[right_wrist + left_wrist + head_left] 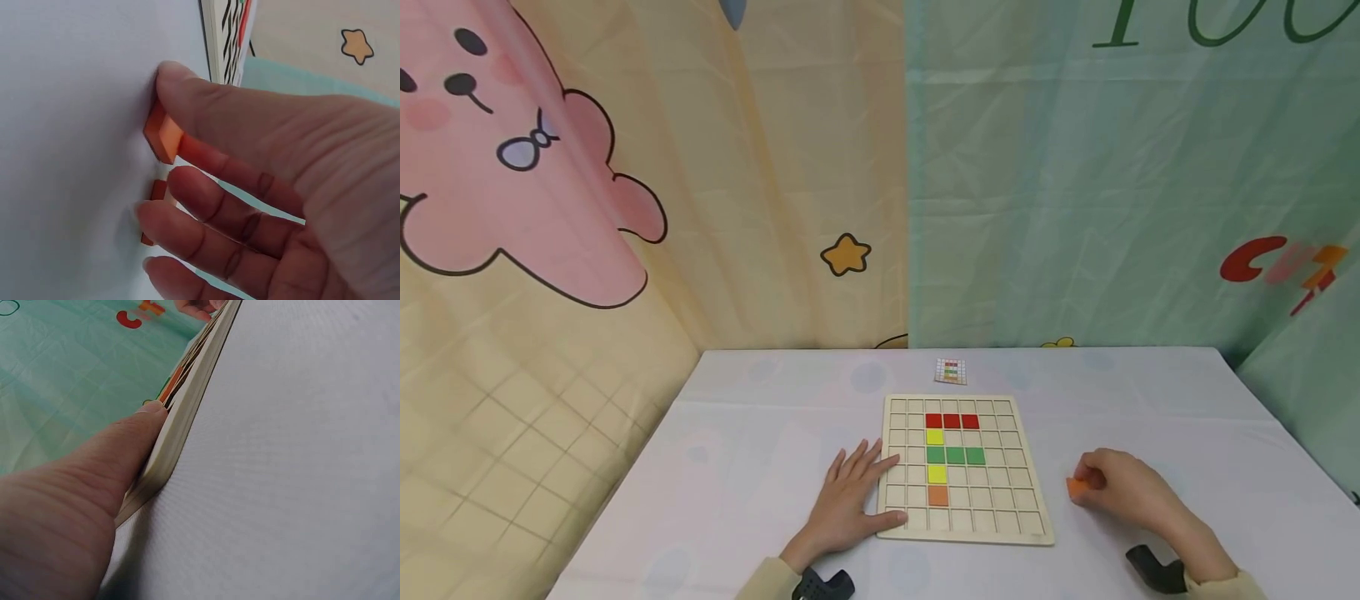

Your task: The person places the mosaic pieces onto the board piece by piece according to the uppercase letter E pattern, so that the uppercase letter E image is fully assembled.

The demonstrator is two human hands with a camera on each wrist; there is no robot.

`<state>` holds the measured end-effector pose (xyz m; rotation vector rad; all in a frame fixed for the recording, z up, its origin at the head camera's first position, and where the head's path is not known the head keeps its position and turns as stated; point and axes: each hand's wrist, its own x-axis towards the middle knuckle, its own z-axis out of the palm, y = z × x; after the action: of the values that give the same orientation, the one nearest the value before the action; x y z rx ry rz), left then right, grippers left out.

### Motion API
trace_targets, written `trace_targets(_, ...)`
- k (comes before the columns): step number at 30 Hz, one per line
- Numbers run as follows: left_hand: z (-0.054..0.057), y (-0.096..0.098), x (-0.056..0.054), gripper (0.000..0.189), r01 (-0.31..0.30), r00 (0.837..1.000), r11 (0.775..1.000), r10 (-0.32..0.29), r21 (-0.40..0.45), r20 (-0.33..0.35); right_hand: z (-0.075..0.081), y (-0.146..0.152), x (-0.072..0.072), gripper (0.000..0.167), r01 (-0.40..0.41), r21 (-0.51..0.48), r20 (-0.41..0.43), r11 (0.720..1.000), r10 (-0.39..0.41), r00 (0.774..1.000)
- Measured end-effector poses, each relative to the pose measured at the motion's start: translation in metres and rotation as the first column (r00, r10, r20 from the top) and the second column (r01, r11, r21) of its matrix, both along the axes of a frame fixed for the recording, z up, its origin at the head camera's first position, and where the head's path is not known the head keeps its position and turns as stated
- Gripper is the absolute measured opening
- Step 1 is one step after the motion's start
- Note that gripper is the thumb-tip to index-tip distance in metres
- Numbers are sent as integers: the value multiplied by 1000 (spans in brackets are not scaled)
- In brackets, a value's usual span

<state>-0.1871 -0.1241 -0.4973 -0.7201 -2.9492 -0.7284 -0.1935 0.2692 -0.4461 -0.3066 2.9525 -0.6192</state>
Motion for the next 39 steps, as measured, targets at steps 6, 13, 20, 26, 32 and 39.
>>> trace_targets(6, 1, 0, 0, 79, 4, 1000, 1000, -4, -3, 0, -5, -1, 1, 30, -53, -59, -46, 997, 51, 998)
trace_targets(13, 1, 1, 0, 80, 8, 1000, 1000, -8, 0, -1, -8, -5, 4, 30, -84, -141, -78, 987, 73, 994)
trace_targets(20, 0, 1, 1, 80, 10, 1000, 1000, -10, 3, -3, -9, -14, 6, 29, -95, -189, -144, 977, 69, 987)
trace_targets(26, 0, 1, 1, 80, 7, 1000, 1000, -7, 5, 2, -12, -26, 6, 30, -120, -212, -307, 970, 50, 950)
trace_targets(32, 0, 0, 1, 80, 0, 1000, 1000, 0, 0, -1, -13, -52, 5, 33, -166, -273, -412, 948, 41, 910)
trace_targets(39, 1, 0, 1, 80, 3, 1000, 1000, -3, 2, 1, -12, -90, 6, 21, -258, -417, -237, 872, 170, 956)
